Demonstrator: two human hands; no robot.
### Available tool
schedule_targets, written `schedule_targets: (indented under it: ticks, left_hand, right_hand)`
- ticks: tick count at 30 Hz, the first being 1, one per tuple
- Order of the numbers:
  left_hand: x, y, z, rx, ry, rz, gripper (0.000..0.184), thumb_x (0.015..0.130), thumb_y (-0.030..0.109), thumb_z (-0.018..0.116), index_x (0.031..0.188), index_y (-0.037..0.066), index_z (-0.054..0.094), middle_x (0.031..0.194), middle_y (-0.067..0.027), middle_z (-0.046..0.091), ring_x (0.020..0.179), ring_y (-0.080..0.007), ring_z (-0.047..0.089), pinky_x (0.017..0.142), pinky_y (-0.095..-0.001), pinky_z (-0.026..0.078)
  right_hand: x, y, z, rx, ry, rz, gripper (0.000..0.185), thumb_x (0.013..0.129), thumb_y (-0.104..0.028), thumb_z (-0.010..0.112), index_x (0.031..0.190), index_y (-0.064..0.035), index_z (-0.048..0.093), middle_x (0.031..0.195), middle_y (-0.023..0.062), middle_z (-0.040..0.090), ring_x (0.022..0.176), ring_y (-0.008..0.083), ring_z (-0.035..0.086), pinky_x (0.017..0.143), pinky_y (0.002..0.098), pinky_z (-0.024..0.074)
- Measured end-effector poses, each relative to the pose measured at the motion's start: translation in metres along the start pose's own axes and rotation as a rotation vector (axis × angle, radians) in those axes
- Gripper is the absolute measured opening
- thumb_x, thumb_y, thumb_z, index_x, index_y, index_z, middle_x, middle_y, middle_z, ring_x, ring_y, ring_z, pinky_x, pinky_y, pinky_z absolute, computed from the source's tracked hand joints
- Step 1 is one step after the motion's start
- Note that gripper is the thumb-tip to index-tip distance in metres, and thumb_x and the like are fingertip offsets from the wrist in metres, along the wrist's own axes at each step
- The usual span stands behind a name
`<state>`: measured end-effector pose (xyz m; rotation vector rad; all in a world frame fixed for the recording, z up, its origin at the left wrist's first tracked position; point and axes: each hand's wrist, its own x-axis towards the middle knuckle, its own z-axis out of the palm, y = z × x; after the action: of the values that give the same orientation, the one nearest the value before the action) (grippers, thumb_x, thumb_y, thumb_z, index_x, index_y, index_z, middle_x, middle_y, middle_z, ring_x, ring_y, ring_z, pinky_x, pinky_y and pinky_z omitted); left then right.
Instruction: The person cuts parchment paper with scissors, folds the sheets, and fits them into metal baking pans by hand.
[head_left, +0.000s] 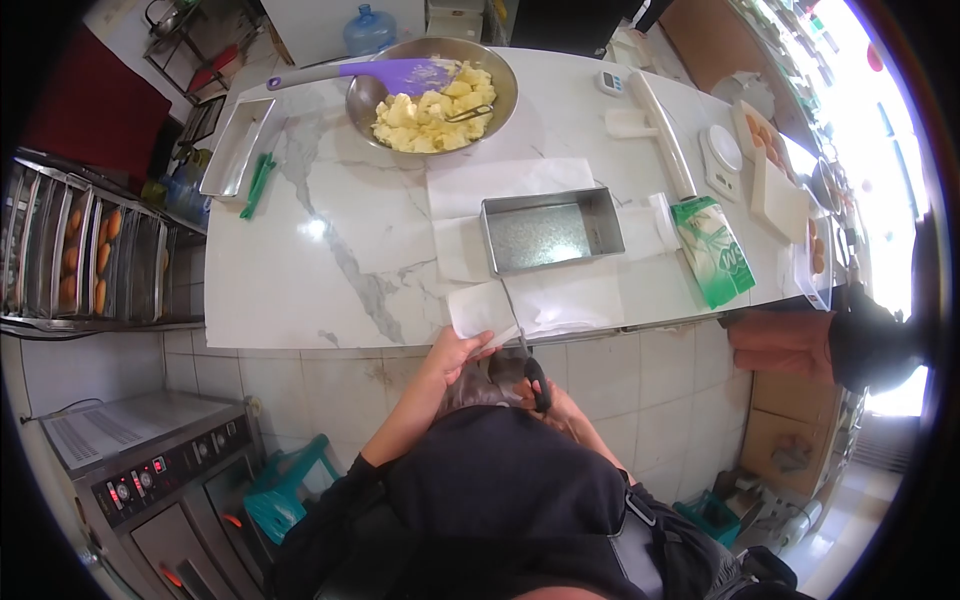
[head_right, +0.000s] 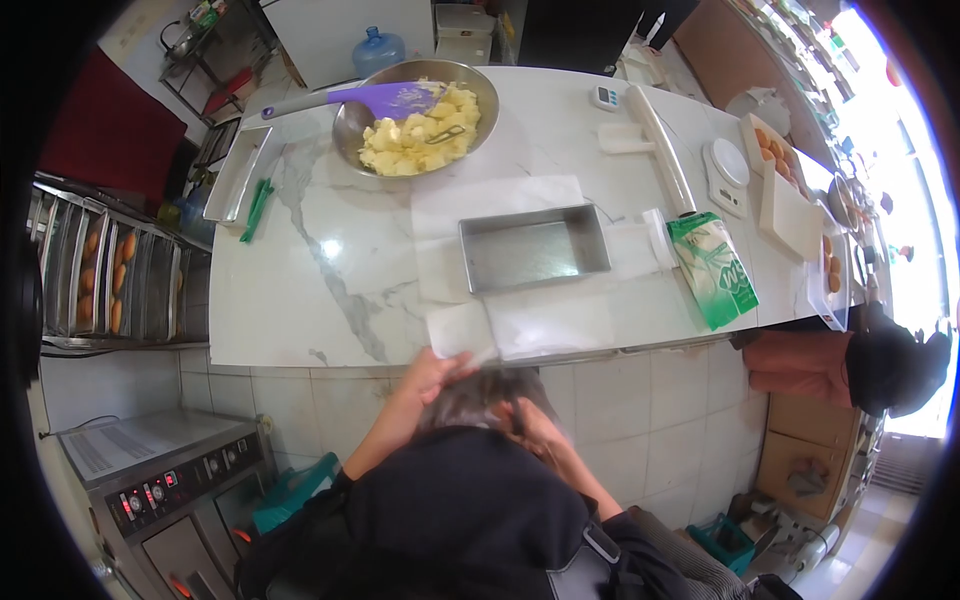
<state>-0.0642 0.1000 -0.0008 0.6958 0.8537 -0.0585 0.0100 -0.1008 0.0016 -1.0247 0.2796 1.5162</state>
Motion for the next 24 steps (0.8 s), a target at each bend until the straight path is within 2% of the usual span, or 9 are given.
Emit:
schedule_targets:
  ticks: [5, 7, 9, 12, 15, 18, 19, 21, 24]
  left_hand:
    - [0.008, -0.018, -0.002, 0.014, 0.038, 0.154, 0.031, 0.080, 0.003, 0.060, 0.108, -0.007, 0.051, 0.101, -0.0142, 0.059, 0.082, -0.0228, 0.062, 0.067, -0.0280, 0.055]
    - [0.012, -0.025, -0.005, 0.047, 0.059, 0.188, 0.028, 0.080, 0.002, 0.060, 0.105, -0.008, 0.052, 0.097, -0.0147, 0.060, 0.080, -0.0225, 0.062, 0.065, -0.0282, 0.055]
    - [0.016, -0.032, -0.008, 0.091, 0.095, 0.218, 0.025, 0.080, 0.001, 0.059, 0.102, -0.009, 0.053, 0.090, -0.0151, 0.061, 0.075, -0.0215, 0.062, 0.063, -0.0279, 0.055]
    - [0.038, -0.060, -0.025, 0.516, 0.266, 0.328, 0.024, 0.080, 0.003, 0.058, 0.100, -0.010, 0.054, 0.076, -0.0134, 0.063, 0.068, -0.0182, 0.063, 0.058, -0.0304, 0.053]
    - [0.006, -0.039, 0.007, 0.611, 0.292, 0.430, 0.026, 0.080, 0.004, 0.054, 0.105, -0.005, 0.055, 0.067, -0.0154, 0.062, 0.062, -0.0201, 0.064, 0.056, -0.0350, 0.050]
    - [-0.013, -0.031, 0.030, 0.747, 0.372, 0.499, 0.031, 0.081, 0.003, 0.049, 0.111, 0.002, 0.055, 0.072, -0.0198, 0.062, 0.065, -0.0272, 0.064, 0.060, -0.0379, 0.049]
    - [-0.005, -0.041, 0.025, 1.029, 0.449, 0.678, 0.041, 0.077, -0.001, 0.047, 0.117, 0.009, 0.054, 0.072, -0.0206, 0.060, 0.067, -0.0331, 0.061, 0.062, -0.0390, 0.049]
    - [-0.011, -0.040, 0.030, 1.234, 0.471, 0.749, 0.047, 0.075, -0.003, 0.047, 0.120, 0.009, 0.052, 0.074, -0.0184, 0.058, 0.069, -0.0337, 0.059, 0.063, -0.0406, 0.048]
    - [-0.014, -0.046, 0.033, 1.352, 0.515, 0.784, 0.054, 0.072, -0.005, 0.048, 0.124, 0.011, 0.048, 0.076, -0.0163, 0.055, 0.070, -0.0340, 0.057, 0.064, -0.0420, 0.047]
  right_hand:
    - [-0.014, -0.021, -0.010, -0.255, -0.048, -0.005, 0.029, 0.076, -0.030, 0.067, 0.074, -0.0076, 0.049, 0.057, -0.0036, 0.038, 0.048, 0.0051, 0.037, 0.040, 0.0203, 0.0280]
    - [-0.021, -0.042, -0.051, -0.924, -0.196, -0.071, 0.019, 0.074, -0.021, 0.064, 0.071, -0.0043, 0.054, 0.055, -0.0019, 0.046, 0.047, 0.0074, 0.043, 0.040, 0.0223, 0.0323]
    - [-0.055, -0.080, -0.071, -1.214, -0.394, 0.046, 0.015, 0.068, -0.016, 0.063, 0.067, -0.0024, 0.057, 0.060, 0.0006, 0.052, 0.053, 0.0111, 0.049, 0.047, 0.0257, 0.0386]
    - [-0.091, -0.132, -0.044, -1.276, -0.464, -0.369, 0.013, 0.063, -0.011, 0.064, 0.063, -0.0021, 0.055, 0.061, 0.0020, 0.051, 0.059, 0.0132, 0.049, 0.056, 0.0282, 0.0410]
    - [-0.049, -0.144, 0.016, -1.181, -0.237, -0.621, 0.018, 0.054, -0.006, 0.063, 0.066, -0.0008, 0.051, 0.073, 0.0054, 0.051, 0.069, 0.0146, 0.049, 0.063, 0.0287, 0.0409]
    - [0.058, -0.123, -0.006, -1.081, -0.218, -0.855, 0.018, 0.054, -0.007, 0.061, 0.063, 0.0022, 0.048, 0.086, 0.0115, 0.054, 0.078, 0.0197, 0.053, 0.067, 0.0288, 0.0425]
    - [0.079, -0.120, -0.009, -1.107, -0.207, -0.928, 0.018, 0.054, -0.007, 0.061, 0.061, 0.0034, 0.048, 0.089, 0.0138, 0.055, 0.081, 0.0219, 0.054, 0.067, 0.0291, 0.0431]
    - [0.094, -0.126, -0.005, -1.328, -0.208, -1.008, 0.018, 0.053, -0.006, 0.061, 0.057, 0.0054, 0.048, 0.095, 0.0176, 0.056, 0.089, 0.0265, 0.056, 0.069, 0.0305, 0.0446]
    - [0.101, -0.117, -0.003, -1.284, -0.215, -1.233, 0.019, 0.053, -0.006, 0.061, 0.052, 0.0072, 0.047, 0.098, 0.0218, 0.056, 0.098, 0.0321, 0.056, 0.070, 0.0330, 0.0463]
